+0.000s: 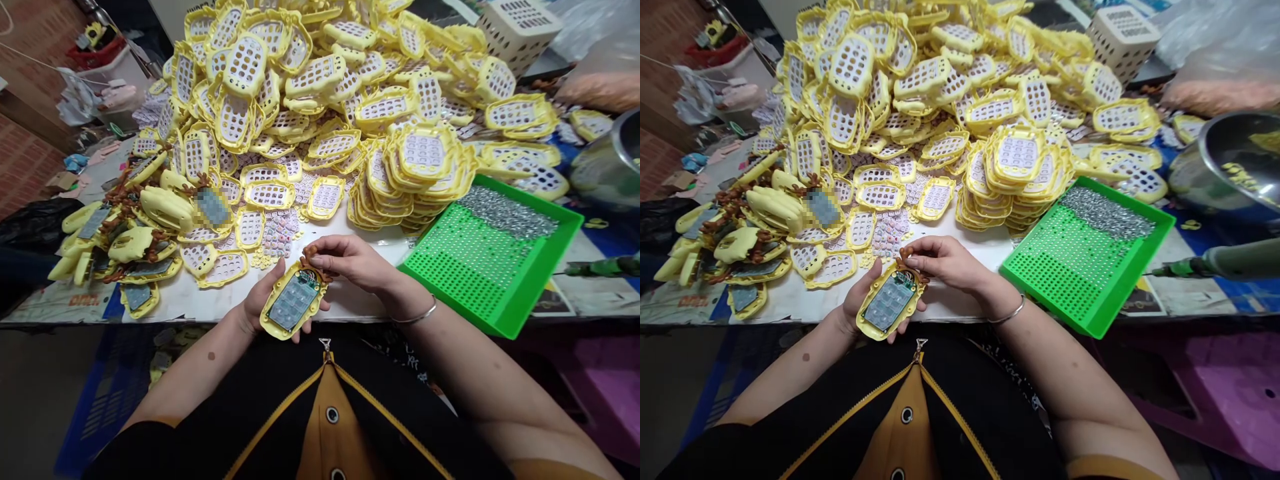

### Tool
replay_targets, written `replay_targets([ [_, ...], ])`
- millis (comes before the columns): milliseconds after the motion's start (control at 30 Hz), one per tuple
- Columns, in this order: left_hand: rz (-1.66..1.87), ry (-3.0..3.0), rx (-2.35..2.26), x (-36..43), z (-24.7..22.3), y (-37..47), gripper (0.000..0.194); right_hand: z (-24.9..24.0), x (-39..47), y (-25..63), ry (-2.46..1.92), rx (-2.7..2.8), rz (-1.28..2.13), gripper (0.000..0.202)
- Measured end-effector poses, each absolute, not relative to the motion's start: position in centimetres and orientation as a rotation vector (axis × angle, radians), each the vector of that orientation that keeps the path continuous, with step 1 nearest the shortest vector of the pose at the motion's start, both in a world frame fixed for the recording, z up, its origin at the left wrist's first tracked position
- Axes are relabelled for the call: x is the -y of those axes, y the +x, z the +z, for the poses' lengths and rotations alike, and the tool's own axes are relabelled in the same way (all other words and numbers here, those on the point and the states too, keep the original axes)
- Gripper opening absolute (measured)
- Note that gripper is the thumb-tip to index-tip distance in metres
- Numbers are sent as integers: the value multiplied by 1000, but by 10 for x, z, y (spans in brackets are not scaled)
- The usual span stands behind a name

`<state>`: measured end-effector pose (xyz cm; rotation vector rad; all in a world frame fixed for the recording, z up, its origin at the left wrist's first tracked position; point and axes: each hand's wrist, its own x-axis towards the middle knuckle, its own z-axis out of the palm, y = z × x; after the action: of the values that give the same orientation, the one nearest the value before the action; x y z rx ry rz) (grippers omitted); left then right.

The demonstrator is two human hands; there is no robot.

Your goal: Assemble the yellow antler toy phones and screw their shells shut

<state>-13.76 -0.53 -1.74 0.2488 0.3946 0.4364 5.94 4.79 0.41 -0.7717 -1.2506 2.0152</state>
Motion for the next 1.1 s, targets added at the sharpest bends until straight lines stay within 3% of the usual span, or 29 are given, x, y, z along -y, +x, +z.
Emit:
replay_targets([
  [100,434,252,-424,6,-18,-137,71,11,-46,57,-905,1417,1897,16],
  [267,449,300,-515,3,-18,-138,63,20,-41,48,-1271,1813,1202,4],
  [367,446,287,-483,2,-16,-140,67,14,-42,44,-1209,1639,1457,5],
  [467,451,293,-437,1,-15,-142,72,5,-42,48,-1040,1280,1798,27],
  [567,474,299,-422,1,-16,-144,73,-3,-37,57,-1000,1128,1841,43],
  [733,474,281,-445,-1,-18,-144,73,-8,-30,66,-980,1248,1873,36],
  [900,467,287,-476,-1,-16,-144,67,-15,-24,55,-1139,1608,1237,16],
  [1033,514,311,-441,1,-13,-143,65,-11,-23,60,-1082,1715,1176,23],
  [1100,560,314,-436,2,-11,-142,67,2,-26,76,-1083,1763,913,27],
])
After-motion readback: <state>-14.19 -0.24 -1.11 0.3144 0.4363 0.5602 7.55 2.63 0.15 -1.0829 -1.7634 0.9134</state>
